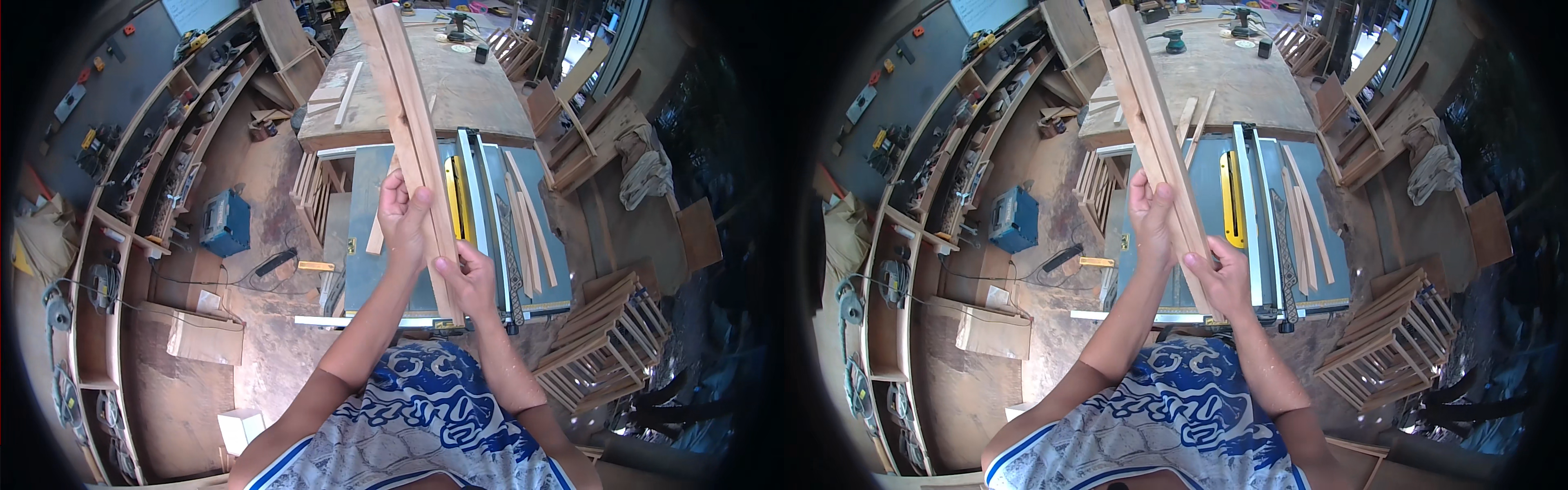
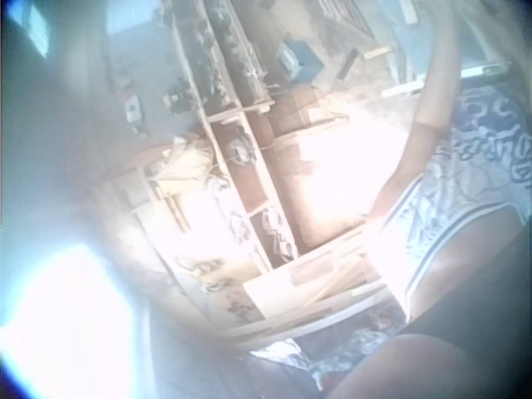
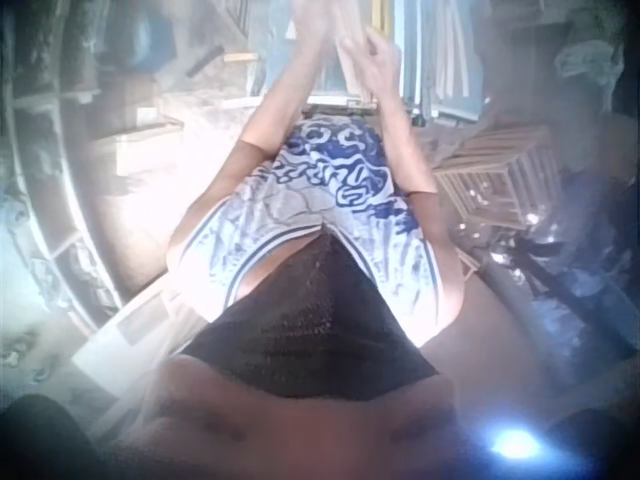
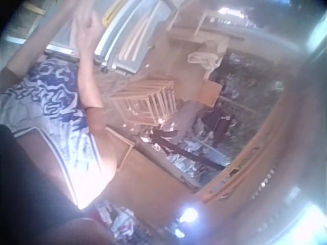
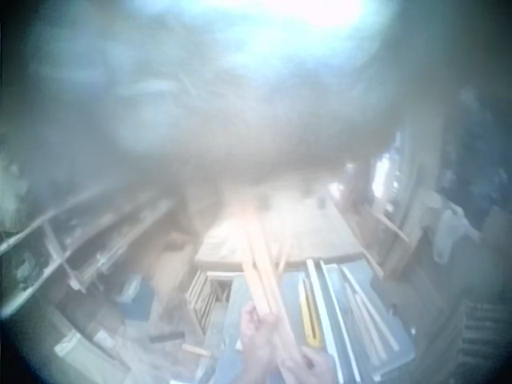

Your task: Cutting and measuring wooden slats using a table saw in a workshop.

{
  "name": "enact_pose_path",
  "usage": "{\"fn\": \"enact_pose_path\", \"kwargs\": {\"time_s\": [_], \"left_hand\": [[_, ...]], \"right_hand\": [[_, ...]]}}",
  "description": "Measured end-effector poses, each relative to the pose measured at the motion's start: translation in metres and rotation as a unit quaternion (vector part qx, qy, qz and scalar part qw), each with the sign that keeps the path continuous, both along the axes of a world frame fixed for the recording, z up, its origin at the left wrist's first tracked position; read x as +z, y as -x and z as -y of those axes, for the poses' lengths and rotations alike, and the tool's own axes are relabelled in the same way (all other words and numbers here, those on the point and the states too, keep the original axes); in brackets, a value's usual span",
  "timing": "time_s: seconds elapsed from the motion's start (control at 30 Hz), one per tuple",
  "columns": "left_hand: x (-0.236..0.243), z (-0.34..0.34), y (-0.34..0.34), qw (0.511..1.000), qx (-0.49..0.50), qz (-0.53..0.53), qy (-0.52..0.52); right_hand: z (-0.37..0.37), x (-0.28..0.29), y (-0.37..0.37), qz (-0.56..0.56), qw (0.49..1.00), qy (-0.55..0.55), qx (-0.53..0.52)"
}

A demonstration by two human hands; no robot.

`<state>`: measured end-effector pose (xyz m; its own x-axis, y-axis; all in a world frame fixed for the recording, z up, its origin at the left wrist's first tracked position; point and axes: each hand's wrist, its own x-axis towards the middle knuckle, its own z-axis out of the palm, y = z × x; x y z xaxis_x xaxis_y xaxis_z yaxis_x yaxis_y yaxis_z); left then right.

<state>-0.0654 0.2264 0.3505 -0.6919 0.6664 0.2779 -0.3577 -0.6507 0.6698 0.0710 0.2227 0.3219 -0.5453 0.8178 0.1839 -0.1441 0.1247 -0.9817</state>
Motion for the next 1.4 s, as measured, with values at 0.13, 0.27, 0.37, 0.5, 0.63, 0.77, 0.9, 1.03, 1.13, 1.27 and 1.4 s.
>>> {"fn": "enact_pose_path", "kwargs": {"time_s": [0.13,0.27,0.37,0.5,0.63,0.77,0.9,1.03,1.13,1.27,1.4], "left_hand": [[0.002,0.001,0.003,1.0,-0.018,0.018,0.013],[-0.004,0.0,0.003,1.0,0.006,-0.006,0.016],[-0.008,0.0,0.003,1.0,0.011,-0.017,0.007],[-0.012,0.004,0.005,1.0,0.002,-0.006,0.021],[-0.01,0.004,0.007,0.998,0.003,-0.028,0.057],[-0.016,0.005,0.005,0.997,-0.009,-0.037,0.063],[-0.018,0.005,0.004,0.998,-0.018,-0.028,0.048],[-0.019,0.005,0.007,0.997,-0.016,-0.044,0.054],[-0.016,0.005,0.007,0.997,-0.008,-0.057,0.051],[-0.026,0.009,0.004,0.992,-0.025,-0.096,0.075],[-0.033,0.01,0.003,0.991,-0.035,-0.097,0.08]], "right_hand": [[-0.001,0.003,-0.001,0.047,0.997,-0.053,-0.003],[0.001,-0.002,0.002,0.049,0.998,-0.012,-0.026],[0.004,-0.003,0.002,0.019,0.998,0.046,-0.036],[0.001,0.001,0.0,0.052,0.997,0.049,-0.032],[-0.002,0.005,0.002,0.064,0.996,0.05,-0.028],[-0.001,0.002,0.0,0.079,0.996,0.037,-0.029],[-0.003,0.001,-0.001,0.083,0.996,0.037,-0.02],[-0.003,0.003,0.001,0.083,0.996,0.021,-0.018],[-0.004,0.008,0.004,0.079,0.996,0.046,-0.016],[-0.012,0.01,0.01,0.051,0.998,0.034,-0.013],[-0.018,0.019,0.016,0.032,0.999,0.041,-0.007]]}}
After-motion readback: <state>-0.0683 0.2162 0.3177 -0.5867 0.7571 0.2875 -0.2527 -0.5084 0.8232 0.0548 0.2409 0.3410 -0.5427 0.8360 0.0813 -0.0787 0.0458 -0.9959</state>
